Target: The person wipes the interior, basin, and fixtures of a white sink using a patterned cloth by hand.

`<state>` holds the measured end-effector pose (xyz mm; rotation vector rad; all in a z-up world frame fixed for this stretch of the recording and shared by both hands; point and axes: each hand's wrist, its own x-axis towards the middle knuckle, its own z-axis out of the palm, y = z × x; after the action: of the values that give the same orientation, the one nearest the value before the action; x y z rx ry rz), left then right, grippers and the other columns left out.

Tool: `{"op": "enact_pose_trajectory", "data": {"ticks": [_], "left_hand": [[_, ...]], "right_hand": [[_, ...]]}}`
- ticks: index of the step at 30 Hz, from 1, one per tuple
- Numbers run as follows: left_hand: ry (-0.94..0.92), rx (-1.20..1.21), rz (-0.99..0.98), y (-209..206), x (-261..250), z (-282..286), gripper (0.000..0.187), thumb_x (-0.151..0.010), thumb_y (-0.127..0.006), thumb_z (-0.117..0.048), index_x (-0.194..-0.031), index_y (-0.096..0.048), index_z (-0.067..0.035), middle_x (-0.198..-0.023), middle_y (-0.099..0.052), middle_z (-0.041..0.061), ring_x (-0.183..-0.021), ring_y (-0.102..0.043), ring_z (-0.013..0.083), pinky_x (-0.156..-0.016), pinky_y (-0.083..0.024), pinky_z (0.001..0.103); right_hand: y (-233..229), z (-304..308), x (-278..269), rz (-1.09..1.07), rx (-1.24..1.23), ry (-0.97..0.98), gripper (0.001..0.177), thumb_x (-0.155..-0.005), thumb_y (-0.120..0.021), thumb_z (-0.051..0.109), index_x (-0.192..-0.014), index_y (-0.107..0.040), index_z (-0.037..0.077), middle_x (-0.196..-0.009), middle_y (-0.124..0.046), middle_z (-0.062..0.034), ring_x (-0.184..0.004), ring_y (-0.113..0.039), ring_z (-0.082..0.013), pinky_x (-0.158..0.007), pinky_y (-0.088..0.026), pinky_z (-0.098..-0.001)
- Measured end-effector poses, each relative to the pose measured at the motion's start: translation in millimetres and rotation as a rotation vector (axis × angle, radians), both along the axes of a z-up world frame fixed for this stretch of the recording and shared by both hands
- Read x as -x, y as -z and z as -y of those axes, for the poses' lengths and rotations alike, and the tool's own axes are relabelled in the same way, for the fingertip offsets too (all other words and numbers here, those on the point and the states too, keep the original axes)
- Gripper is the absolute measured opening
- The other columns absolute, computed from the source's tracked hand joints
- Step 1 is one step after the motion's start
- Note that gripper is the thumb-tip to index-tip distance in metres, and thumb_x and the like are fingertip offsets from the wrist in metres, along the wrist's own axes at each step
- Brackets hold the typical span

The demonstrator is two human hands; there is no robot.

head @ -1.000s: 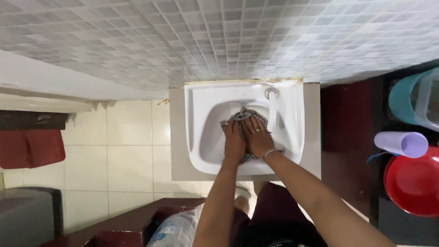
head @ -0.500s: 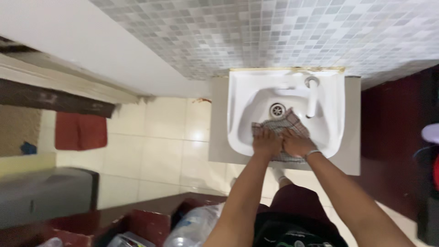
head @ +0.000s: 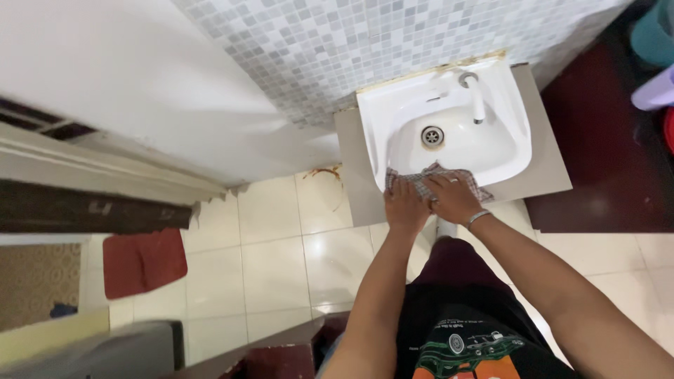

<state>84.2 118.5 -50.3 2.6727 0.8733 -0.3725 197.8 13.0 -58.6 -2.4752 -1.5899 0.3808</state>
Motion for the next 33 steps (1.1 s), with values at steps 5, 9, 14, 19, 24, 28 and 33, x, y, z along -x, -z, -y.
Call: {"op": "enact_pose_trajectory", "data": {"ticks": [5, 9, 14, 19, 24, 28, 33], "left_hand": [[-0.025, -0.008, 0.095, -5, 38, -14, 0.071, -0.099, -0.045, -0.048, -0.159, -0.029, -0.012, -0.169, -0.022, 0.003, -0.157, -0.014, 0.024, -0.118, -0.023, 0.059], [-0.031, -0.129, 0.185, 2, 64, -32, 0.068, -0.102, -0.047, -0.043, -0.161, -0.029, -0.014, -0.171, -0.02, 0.004, -0.156, -0.016, 0.0289, -0.116, -0.027, 0.061], [-0.224, 0.06, 0.07, -13, 71, -77, 0.072, -0.099, -0.055, -0.036, -0.161, -0.025, -0.014, -0.169, -0.015, 0.016, -0.157, -0.014, 0.0329, -0.115, -0.03, 0.062], [-0.363, 0.048, 0.243, -3, 86, -124, 0.077, -0.092, -0.063, -0.025, -0.154, -0.027, 0.002, -0.166, -0.013, 0.028, -0.154, -0.017, 0.0424, -0.115, -0.039, 0.048], [-0.583, 0.094, 0.2, -3, 94, -147, 0.074, -0.095, -0.062, -0.026, -0.154, -0.028, 0.002, -0.167, -0.007, 0.027, -0.153, -0.018, 0.0415, -0.11, -0.044, 0.046], [-0.72, 0.275, 0.195, -7, 91, -157, 0.074, -0.094, -0.059, -0.026, -0.156, -0.026, -0.001, -0.17, -0.002, 0.023, -0.152, -0.025, 0.0375, -0.106, -0.05, 0.044], [-0.557, 0.257, 0.381, 13, 90, -181, 0.072, -0.093, -0.065, -0.02, -0.152, -0.031, 0.002, -0.167, -0.002, 0.027, -0.154, -0.015, 0.0432, -0.115, -0.039, 0.046]], "right_hand": [[2, -12, 22, 0.021, -0.023, -0.059, 0.067, -0.089, -0.06, 0.039, -0.149, -0.045, 0.012, -0.151, -0.05, -0.0121, -0.14, -0.046, -0.0307, -0.116, -0.028, -0.0549], [14, -39, 32, -0.015, 0.029, -0.128, 0.071, -0.096, -0.054, 0.049, -0.153, -0.037, 0.011, -0.154, -0.046, -0.014, -0.142, -0.043, -0.0316, -0.117, -0.027, -0.0563], [41, -95, 46, -0.124, 0.007, -0.029, 0.081, -0.103, -0.046, 0.048, -0.16, -0.018, -0.002, -0.16, -0.03, -0.0315, -0.145, -0.034, -0.0449, -0.118, -0.025, -0.056], [21, -158, 43, -0.03, -0.058, 0.19, 0.088, -0.098, -0.055, 0.048, -0.16, -0.019, -0.003, -0.16, -0.018, -0.0391, -0.149, -0.018, -0.0549, -0.121, -0.015, -0.0594], [-13, -223, -5, -0.087, -0.036, 0.323, 0.102, -0.082, -0.069, 0.05, -0.158, -0.02, 0.003, -0.163, -0.01, -0.0325, -0.152, -0.002, -0.0502, -0.119, -0.008, -0.0692], [-6, -266, -33, -0.105, 0.024, 0.381, 0.09, -0.09, -0.063, 0.041, -0.161, -0.021, 0.006, -0.168, -0.009, -0.0281, -0.155, 0.0, -0.0446, -0.116, -0.005, -0.0761], [9, -280, -22, -0.033, 0.019, 0.412, 0.082, -0.094, -0.057, 0.033, -0.161, -0.021, 0.001, -0.167, -0.008, -0.027, -0.156, -0.002, -0.0434, -0.113, -0.004, -0.0757]]}}
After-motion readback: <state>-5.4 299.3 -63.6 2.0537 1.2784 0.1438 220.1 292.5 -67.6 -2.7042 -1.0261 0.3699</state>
